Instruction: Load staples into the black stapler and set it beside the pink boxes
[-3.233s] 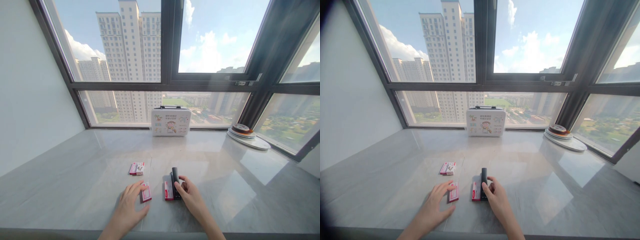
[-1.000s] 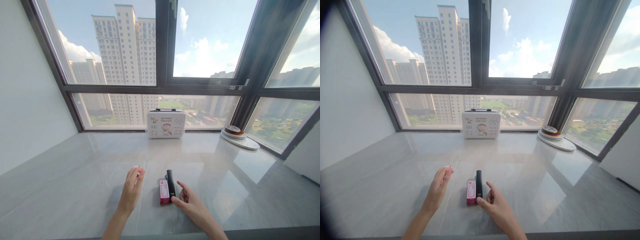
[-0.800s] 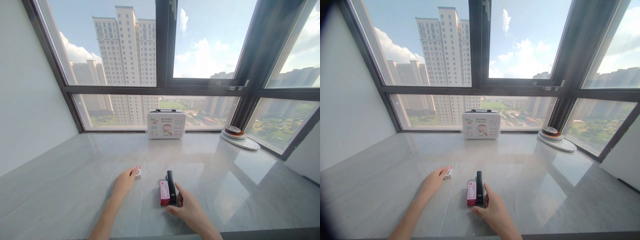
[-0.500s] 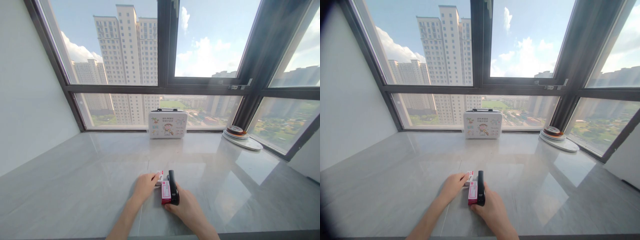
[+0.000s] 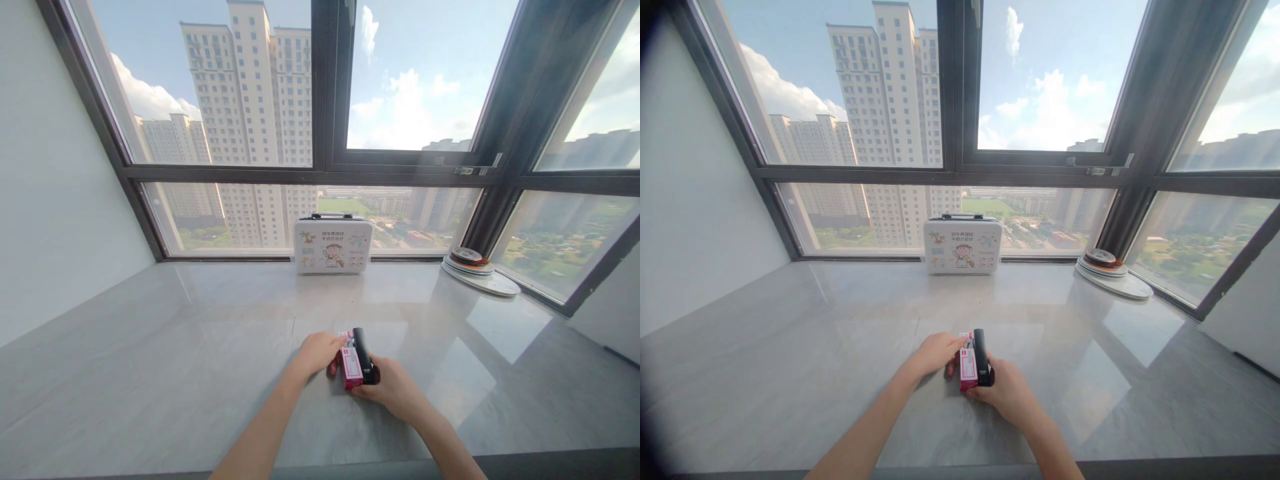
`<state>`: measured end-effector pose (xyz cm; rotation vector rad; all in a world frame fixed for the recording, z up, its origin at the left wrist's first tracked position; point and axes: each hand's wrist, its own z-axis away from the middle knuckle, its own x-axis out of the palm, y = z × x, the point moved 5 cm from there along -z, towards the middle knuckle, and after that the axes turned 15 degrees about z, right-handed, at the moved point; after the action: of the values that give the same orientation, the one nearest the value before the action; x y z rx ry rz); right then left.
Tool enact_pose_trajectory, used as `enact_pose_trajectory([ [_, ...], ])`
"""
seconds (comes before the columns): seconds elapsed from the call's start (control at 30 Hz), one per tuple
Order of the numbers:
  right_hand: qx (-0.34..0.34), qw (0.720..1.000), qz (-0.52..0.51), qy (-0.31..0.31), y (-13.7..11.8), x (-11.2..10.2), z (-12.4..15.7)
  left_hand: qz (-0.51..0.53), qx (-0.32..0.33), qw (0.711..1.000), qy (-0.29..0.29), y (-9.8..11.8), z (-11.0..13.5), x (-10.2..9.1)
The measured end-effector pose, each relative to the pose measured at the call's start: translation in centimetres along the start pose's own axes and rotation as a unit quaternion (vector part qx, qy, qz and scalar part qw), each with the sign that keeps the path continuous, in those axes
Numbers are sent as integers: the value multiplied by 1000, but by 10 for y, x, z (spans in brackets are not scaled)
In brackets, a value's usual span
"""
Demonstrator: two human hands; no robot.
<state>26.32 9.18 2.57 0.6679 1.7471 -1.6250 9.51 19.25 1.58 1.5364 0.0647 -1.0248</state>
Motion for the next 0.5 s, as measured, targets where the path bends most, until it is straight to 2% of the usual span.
enact_pose_trajectory([
  [0.17, 59, 997, -30, 37, 52, -54, 5, -15, 10, 1000, -23, 45, -58, 49],
  [0.27, 100, 992, -41, 64, 79, -80, 11, -19, 26, 999, -33, 71, -84, 73],
  [0.37, 97, 993, -50, 52, 96, -90, 15, -21, 46, 998, -41, 87, -98, 89],
  [0.5, 83, 994, -55, 34, 106, -92, 15, -17, 68, 997, -40, 94, -103, 99],
])
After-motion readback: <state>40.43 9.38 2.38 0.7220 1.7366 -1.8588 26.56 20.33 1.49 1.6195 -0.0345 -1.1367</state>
